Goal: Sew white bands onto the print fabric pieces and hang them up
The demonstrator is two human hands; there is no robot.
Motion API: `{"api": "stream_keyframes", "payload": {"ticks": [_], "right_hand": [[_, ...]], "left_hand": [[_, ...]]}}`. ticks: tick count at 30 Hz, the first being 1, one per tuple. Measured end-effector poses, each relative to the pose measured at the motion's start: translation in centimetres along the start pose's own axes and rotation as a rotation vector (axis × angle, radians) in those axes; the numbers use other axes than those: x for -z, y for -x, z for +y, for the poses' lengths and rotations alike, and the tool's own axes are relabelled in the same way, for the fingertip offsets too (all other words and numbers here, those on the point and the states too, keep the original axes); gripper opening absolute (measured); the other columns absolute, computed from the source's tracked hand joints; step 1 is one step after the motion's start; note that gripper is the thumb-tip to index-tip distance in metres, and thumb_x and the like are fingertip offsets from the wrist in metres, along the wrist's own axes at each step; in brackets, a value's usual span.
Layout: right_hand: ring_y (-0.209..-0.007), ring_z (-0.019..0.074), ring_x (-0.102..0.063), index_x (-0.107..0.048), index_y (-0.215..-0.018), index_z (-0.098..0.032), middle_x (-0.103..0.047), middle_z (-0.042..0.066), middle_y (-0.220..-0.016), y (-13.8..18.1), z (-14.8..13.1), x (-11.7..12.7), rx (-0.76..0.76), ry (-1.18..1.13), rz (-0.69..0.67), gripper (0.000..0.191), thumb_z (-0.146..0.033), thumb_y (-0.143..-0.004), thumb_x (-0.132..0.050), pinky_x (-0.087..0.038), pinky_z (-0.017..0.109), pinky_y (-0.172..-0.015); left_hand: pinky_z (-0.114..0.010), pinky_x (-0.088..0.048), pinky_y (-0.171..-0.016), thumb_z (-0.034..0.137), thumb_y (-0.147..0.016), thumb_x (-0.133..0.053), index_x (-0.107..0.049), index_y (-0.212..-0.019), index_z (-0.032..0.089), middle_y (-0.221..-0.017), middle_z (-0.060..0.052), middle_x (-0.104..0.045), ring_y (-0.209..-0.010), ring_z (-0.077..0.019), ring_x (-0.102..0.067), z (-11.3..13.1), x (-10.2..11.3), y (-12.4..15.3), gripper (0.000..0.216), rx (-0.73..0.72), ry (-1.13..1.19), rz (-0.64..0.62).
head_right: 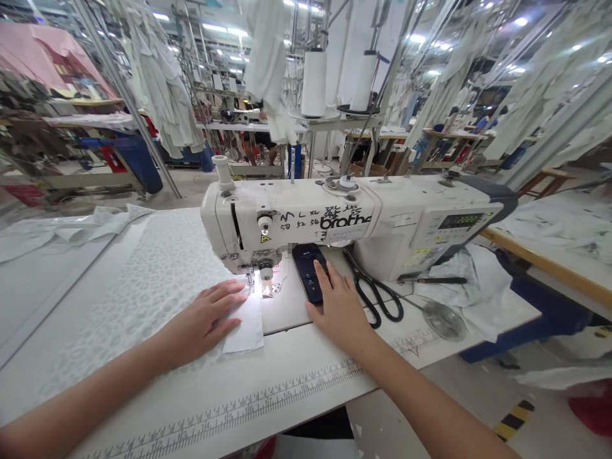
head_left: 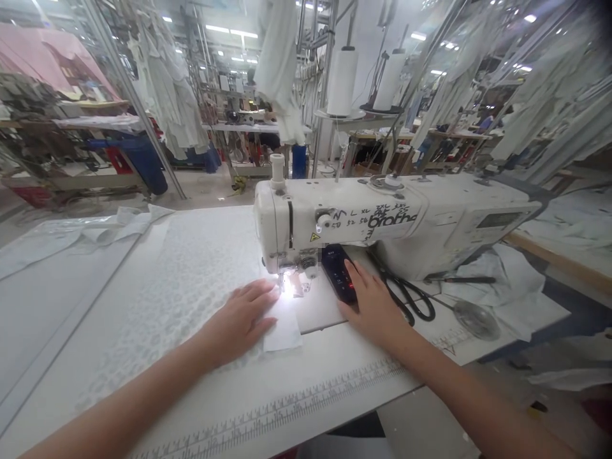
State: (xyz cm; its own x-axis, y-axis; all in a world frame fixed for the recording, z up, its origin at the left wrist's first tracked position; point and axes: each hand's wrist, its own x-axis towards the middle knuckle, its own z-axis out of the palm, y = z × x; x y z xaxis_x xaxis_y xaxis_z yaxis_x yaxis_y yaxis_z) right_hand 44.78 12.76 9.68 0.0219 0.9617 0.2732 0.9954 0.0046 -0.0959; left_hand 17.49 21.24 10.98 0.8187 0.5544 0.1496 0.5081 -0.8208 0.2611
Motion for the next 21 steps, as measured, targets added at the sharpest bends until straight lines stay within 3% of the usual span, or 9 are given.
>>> {"api": "stream_keyframes", "payload": {"ticks": [6, 9, 14, 21], "right_hand": [[-0.129, 0.0315, -0.031, -0.016, -0.143, -0.012, -0.032, 0.017, -0.143, 0.1, 0.2, -0.9, 0.013, 0.083, 0.086, 0.067, -0.033, -0.086, -0.043, -0.022, 0.053, -0.106], [-0.129, 0.0339, -0.030, -0.026, -0.140, -0.013, -0.033, 0.016, -0.141, 0.6, 0.0, -0.8, 0.069, 0.094, 0.145, 0.061, -0.033, -0.086, -0.045, -0.019, 0.056, -0.106], [-0.118, 0.0273, -0.043, -0.051, -0.116, -0.015, -0.055, 0.014, -0.117, 1.9, -1.3, 0.1, 0.309, -0.130, 0.186, 0.030, -0.021, -0.088, -0.043, -0.025, 0.053, -0.105], [-0.097, 0.0207, -0.051, -0.056, -0.101, -0.013, -0.059, 0.008, -0.098, 3.0, -4.2, 0.8, 0.496, -0.405, 0.107, 0.020, -0.009, -0.088, -0.041, -0.034, 0.046, -0.099]], "left_hand": [[-0.047, -0.034, -0.103, 0.033, -0.091, -0.039, -0.044, -0.124, 0.023, -0.136, -0.007, -0.041, -0.128, -0.0254, -0.033, -0.1, -0.1, 0.0, 0.035, -0.010, -0.002, 0.006], [-0.047, -0.034, -0.103, 0.033, -0.091, -0.039, -0.045, -0.123, 0.023, -0.136, -0.007, -0.042, -0.128, -0.0254, -0.033, -0.2, -0.1, -0.1, 0.034, -0.009, 0.001, 0.005], [-0.047, -0.034, -0.102, 0.033, -0.091, -0.039, -0.045, -0.122, 0.022, -0.136, -0.009, -0.042, -0.127, -0.0262, -0.034, 0.2, -0.2, 0.1, 0.034, -0.007, -0.026, -0.003], [-0.051, -0.036, -0.101, 0.034, -0.092, -0.037, -0.050, -0.115, 0.024, -0.132, -0.006, -0.046, -0.128, -0.0252, -0.034, 2.4, -0.2, 1.7, 0.028, 0.059, 0.053, -0.029]]}}
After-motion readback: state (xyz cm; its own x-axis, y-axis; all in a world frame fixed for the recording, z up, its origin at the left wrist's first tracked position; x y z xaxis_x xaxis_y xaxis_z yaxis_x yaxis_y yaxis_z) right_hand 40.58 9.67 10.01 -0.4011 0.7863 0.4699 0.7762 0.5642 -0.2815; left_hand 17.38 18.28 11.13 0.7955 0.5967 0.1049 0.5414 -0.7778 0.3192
